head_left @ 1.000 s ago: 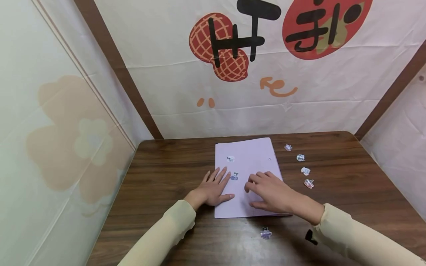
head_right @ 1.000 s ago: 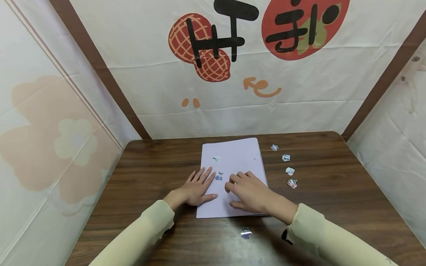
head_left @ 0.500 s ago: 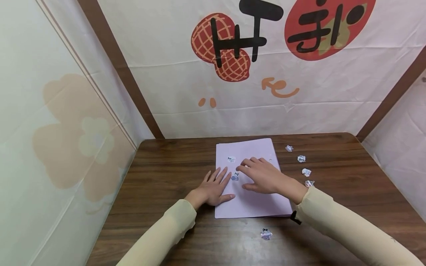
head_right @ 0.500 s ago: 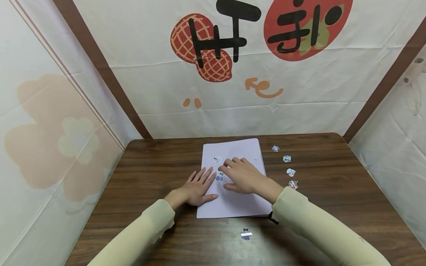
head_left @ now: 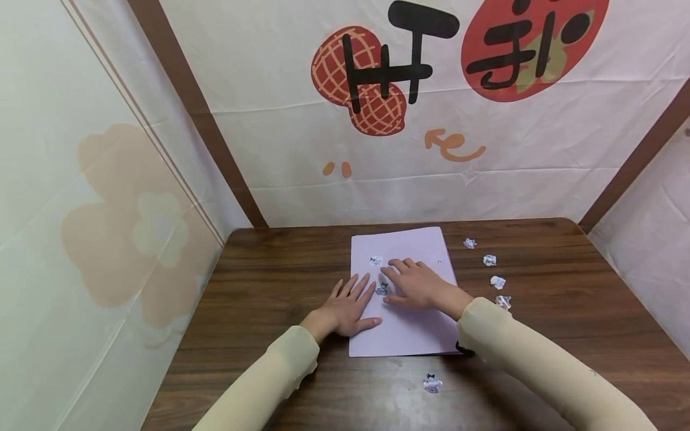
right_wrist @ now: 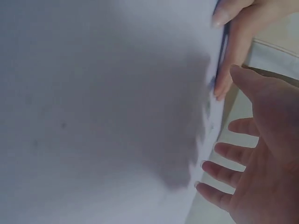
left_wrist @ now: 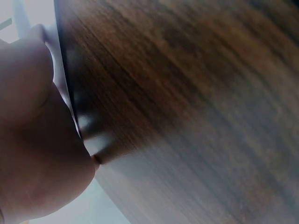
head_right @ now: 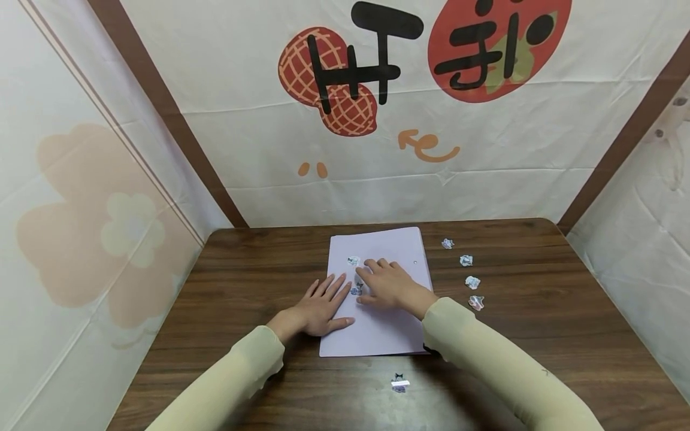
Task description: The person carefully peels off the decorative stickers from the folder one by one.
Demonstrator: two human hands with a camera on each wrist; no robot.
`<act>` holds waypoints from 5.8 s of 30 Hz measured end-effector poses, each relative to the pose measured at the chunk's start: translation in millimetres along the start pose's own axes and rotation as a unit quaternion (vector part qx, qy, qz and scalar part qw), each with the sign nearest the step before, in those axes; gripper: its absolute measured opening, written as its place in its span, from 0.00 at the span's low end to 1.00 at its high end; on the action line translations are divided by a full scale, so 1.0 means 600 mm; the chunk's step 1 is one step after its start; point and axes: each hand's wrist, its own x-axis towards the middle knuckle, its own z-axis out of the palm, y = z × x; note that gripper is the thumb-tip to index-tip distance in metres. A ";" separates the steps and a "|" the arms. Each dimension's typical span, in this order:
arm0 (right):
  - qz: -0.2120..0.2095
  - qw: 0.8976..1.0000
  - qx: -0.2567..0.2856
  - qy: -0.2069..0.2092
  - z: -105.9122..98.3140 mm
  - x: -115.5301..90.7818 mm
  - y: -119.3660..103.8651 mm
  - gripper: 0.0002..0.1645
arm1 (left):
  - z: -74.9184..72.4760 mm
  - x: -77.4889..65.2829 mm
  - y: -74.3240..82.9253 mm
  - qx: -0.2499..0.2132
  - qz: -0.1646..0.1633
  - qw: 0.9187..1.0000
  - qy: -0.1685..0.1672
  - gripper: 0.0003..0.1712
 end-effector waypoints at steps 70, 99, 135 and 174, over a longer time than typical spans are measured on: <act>0.015 0.990 0.129 -0.053 0.011 0.076 0.019 0.05 | -0.015 -0.013 0.009 -0.009 -0.004 1.000 -0.010 0.53; 0.003 0.977 0.204 -0.060 -0.005 0.057 0.026 0.06 | -0.018 -0.015 0.011 -0.009 -0.004 1.000 -0.009 0.53; -0.073 0.955 0.284 -0.034 -0.034 -0.023 -0.014 0.09 | -0.011 -0.003 0.005 0.001 -0.004 1.000 -0.010 0.53; -0.184 0.978 0.068 -0.072 0.038 -0.095 -0.157 0.14 | -0.005 -0.002 0.000 -0.017 0.008 1.000 -0.003 0.53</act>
